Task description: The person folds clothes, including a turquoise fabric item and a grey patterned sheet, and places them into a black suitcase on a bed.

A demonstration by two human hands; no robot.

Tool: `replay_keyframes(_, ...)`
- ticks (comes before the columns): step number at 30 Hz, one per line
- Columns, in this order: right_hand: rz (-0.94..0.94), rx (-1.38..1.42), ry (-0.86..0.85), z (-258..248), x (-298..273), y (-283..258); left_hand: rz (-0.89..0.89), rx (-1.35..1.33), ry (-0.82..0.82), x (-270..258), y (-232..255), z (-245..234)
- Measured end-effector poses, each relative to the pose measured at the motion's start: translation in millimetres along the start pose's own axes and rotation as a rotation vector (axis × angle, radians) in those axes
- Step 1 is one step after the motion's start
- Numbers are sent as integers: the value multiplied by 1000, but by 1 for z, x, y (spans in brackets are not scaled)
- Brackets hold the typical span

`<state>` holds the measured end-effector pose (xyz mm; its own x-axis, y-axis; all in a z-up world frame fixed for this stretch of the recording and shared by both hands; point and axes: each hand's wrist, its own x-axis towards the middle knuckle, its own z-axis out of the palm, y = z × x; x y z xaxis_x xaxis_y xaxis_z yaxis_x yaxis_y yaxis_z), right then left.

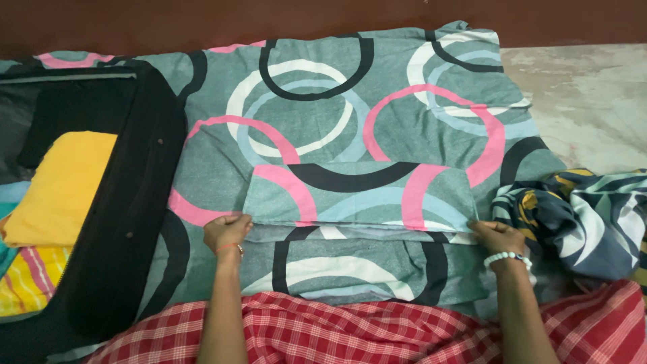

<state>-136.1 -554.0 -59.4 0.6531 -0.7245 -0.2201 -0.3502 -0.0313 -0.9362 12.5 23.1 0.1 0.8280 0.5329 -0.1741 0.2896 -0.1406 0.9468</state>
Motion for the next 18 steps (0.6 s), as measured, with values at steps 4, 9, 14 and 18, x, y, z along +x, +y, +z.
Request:
replay_keyframes(4,9,55,2,-6,-8,-5,-96,-193,-111,16,-15,-1)
replay_keyframes(9,-20,11,3,-10,-15,-2,-136,-70,-156,17,-23,-10)
replay_keyframes(14,-17,140,-27,-9,-19,-5,-121,62,-134,13,-19,-14)
replay_keyframes(18,24,89,-21,-9,-22,1,-170,463,-131,6,-15,-15)
